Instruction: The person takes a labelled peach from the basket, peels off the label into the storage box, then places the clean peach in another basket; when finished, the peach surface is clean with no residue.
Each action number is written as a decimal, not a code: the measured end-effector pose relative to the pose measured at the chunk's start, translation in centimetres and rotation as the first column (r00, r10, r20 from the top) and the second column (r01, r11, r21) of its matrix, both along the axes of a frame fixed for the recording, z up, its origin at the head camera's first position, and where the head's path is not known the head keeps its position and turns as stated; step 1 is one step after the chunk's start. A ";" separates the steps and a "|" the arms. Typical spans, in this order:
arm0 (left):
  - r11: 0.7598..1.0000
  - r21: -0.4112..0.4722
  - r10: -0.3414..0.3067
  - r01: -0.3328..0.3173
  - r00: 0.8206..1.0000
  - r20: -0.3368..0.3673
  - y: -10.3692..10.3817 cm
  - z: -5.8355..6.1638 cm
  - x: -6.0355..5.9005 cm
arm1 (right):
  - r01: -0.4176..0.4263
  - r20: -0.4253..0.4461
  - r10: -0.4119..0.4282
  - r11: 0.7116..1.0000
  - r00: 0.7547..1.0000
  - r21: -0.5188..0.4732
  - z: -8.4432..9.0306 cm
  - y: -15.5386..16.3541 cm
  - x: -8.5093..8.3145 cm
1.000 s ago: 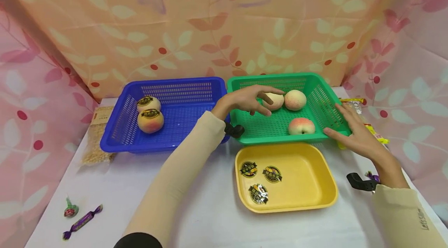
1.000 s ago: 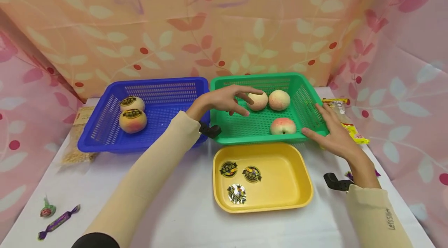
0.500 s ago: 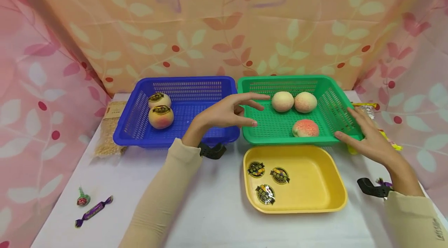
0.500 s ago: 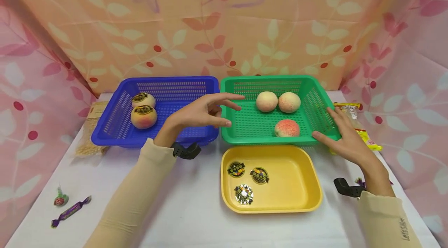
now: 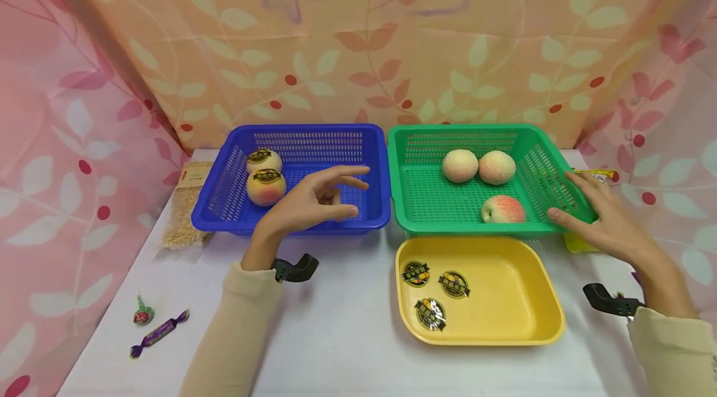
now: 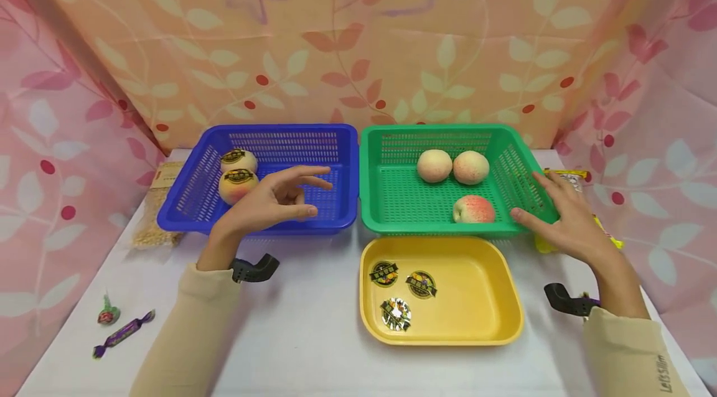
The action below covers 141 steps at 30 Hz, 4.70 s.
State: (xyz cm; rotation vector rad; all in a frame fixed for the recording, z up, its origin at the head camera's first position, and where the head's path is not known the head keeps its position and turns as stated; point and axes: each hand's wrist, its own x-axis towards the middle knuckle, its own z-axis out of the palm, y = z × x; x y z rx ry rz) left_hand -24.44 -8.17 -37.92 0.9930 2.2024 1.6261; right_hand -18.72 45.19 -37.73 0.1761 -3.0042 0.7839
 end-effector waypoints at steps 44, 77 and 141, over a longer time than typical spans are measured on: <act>0.662 -0.438 0.630 -0.608 0.768 -0.115 -19.5 -4.0 2.9 | -0.536 -0.079 0.542 0.782 0.837 -0.316 7.4 -28.3 -12.6; 0.697 -0.403 0.639 -0.593 0.769 -0.026 -19.9 -4.4 3.3 | -0.650 0.150 0.739 0.656 0.657 -0.384 -1.1 -44.3 -19.1; 0.738 -0.359 0.615 -0.571 0.788 0.010 -19.8 -4.4 2.8 | -0.757 -0.071 0.770 0.598 0.634 -0.264 8.2 -35.5 -11.8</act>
